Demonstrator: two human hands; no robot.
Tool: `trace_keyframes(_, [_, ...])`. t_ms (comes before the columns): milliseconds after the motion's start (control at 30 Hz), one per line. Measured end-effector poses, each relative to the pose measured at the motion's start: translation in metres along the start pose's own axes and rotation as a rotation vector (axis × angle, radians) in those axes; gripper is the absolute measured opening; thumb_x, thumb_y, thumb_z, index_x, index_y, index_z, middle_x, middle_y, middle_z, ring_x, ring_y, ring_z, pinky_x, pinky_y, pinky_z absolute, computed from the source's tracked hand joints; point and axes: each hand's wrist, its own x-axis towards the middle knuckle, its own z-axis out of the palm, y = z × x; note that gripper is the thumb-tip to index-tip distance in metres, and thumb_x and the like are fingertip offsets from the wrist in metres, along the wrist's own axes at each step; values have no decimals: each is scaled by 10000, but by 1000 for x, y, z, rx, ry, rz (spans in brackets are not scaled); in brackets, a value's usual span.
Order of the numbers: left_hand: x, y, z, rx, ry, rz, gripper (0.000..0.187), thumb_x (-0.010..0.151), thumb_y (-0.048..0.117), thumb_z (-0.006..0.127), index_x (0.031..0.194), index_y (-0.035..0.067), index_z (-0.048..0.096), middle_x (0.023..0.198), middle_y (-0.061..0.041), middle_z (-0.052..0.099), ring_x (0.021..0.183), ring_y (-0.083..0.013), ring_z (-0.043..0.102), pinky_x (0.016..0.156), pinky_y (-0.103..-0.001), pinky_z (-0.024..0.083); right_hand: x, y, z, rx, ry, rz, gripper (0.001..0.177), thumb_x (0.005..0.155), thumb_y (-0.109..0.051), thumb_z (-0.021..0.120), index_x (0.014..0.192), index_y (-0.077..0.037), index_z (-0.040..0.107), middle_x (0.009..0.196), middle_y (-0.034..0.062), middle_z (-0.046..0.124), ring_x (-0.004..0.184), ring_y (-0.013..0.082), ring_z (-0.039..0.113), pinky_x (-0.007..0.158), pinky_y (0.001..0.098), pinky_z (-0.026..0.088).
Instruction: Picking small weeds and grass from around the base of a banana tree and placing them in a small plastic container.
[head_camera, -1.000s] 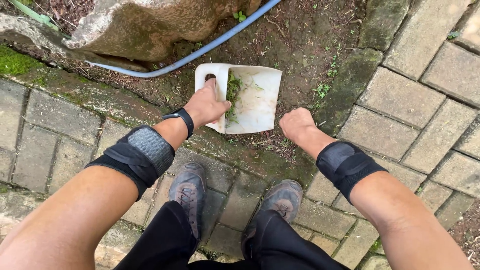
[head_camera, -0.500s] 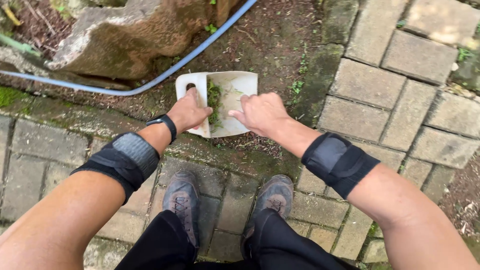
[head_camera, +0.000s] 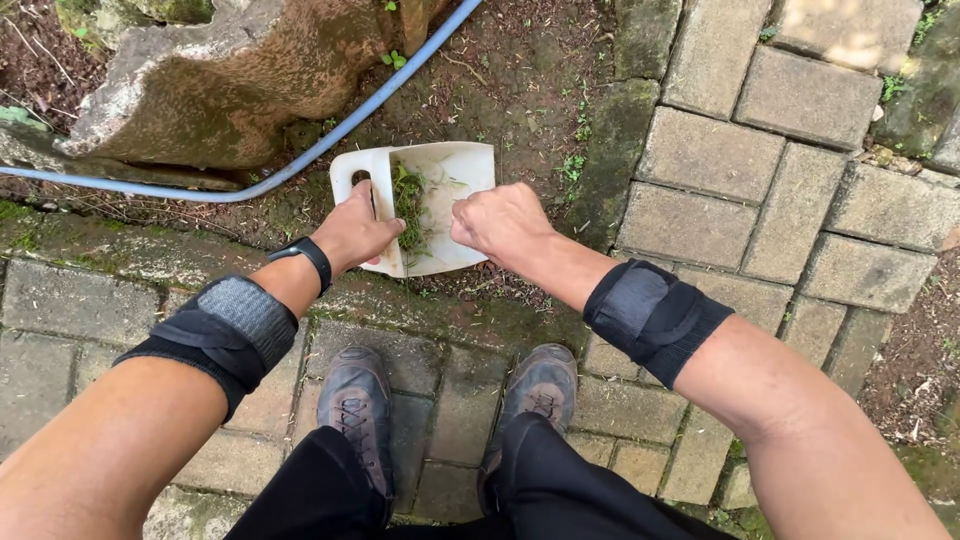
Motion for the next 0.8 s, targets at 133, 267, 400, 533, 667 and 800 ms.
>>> trace_keyframes(133, [-3, 7, -1, -26, -15, -47, 676, 892, 220, 713, 1426, -23, 376, 1066, -220, 728, 686, -250, 738, 525, -350, 607, 1, -2, -3, -31, -15, -7, 276, 933, -230, 576, 725, -80, 676, 674, 124, 701, 570, 332, 690, 531, 482, 550])
trace_keyframes(267, [0, 7, 2, -39, -20, -50, 669, 888, 221, 714, 1421, -5, 378, 1080, -212, 718, 714, -241, 744, 517, -333, 627, 3, -2, -1, -19, -97, 25, 275, 919, -249, 582, 712, -93, 673, 690, 138, 699, 626, 330, 700, 578, 471, 559])
trace_keyframes(400, [-2, 13, -1, -78, -47, -91, 664, 887, 200, 723, 1409, 3, 364, 1054, -197, 719, 705, -234, 737, 522, -330, 626, 11, 7, 8, 3, -186, 62, 231, 953, -268, 608, 846, -81, 692, 680, 150, 715, 634, 347, 705, 551, 498, 549])
trace_keyframes(533, [6, 2, 0, -127, -65, -5, 642, 886, 175, 741, 1385, -6, 381, 1034, -180, 718, 708, -206, 734, 518, -322, 635, 10, 43, 35, -176, -126, 28, 403, 681, 82, 639, 1069, -10, 690, 915, 185, 715, 597, 258, 714, 408, 356, 568])
trace_keyframes(667, [2, 10, 0, -182, -77, -20, 667, 886, 165, 740, 1412, 18, 356, 1005, -179, 726, 661, -222, 702, 505, -337, 614, 10, 86, 38, -414, -368, 174, 216, 909, -66, 716, 1123, -95, 708, 1067, 142, 715, 866, 236, 723, 636, 371, 548])
trace_keyframes(800, [3, 5, 2, -185, -68, -10, 681, 876, 155, 761, 1412, 25, 362, 973, -178, 715, 638, -177, 700, 496, -318, 615, 17, 98, 19, -705, -568, 380, 447, 784, -221, 767, 1165, -5, 679, 994, 108, 681, 838, 158, 690, 511, 306, 539])
